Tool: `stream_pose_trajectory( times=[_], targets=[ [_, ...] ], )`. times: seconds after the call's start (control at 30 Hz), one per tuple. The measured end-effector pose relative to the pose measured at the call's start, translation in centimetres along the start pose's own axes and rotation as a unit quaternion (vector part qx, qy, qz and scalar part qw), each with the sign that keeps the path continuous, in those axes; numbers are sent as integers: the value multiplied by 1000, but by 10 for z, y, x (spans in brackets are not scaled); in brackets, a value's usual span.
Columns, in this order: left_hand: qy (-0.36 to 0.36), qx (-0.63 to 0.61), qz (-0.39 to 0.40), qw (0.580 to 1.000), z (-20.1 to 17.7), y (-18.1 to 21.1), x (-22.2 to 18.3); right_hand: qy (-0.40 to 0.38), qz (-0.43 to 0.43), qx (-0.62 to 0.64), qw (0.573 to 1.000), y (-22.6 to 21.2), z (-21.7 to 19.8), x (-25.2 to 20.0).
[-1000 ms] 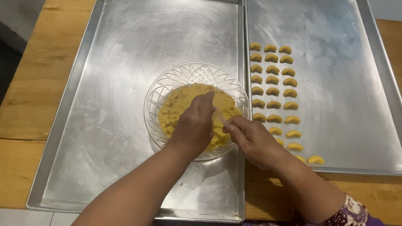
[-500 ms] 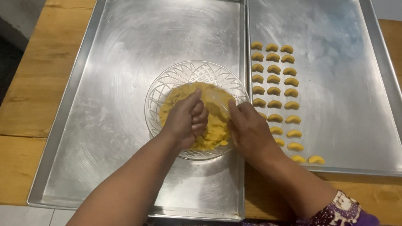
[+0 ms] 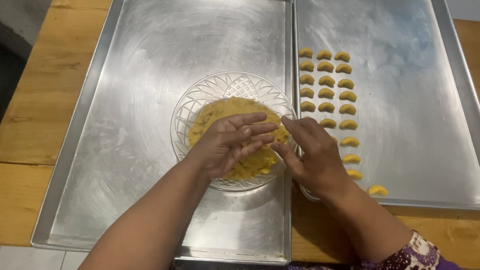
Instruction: Shaping yellow cookie dough into crescent shapes by hand and arranging them on a metal baking tray.
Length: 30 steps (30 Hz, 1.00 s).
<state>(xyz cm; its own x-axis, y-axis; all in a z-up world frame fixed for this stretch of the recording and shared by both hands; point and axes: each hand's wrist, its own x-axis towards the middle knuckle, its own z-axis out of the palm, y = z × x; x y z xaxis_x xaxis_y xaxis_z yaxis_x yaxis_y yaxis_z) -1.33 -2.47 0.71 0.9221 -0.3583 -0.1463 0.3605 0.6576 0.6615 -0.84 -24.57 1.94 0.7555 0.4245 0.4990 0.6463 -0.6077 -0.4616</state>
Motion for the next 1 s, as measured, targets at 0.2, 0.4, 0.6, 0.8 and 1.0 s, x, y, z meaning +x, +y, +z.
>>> stream_pose_trajectory(
  times=[0.2,0.4,0.6,0.8,1.0],
  targets=[
    [-26,-25,7,999,-6,1,1,25,-5,17,1000,-2,-7,5],
    [-20,-20,-17,999,10,-9,0,92,-100,15,991,-1,-26,10],
    [-169,-119,116,971,56,-64,17,70,-114,-64,989,-21,1,26],
    [-101,-269,-16,958,93,-48,22,64,-199,-3,978,-26,5,-4],
    [-175,-113,-29,978,107,-93,16,81,-42,-136,987,10,-28,-1]
  ],
)
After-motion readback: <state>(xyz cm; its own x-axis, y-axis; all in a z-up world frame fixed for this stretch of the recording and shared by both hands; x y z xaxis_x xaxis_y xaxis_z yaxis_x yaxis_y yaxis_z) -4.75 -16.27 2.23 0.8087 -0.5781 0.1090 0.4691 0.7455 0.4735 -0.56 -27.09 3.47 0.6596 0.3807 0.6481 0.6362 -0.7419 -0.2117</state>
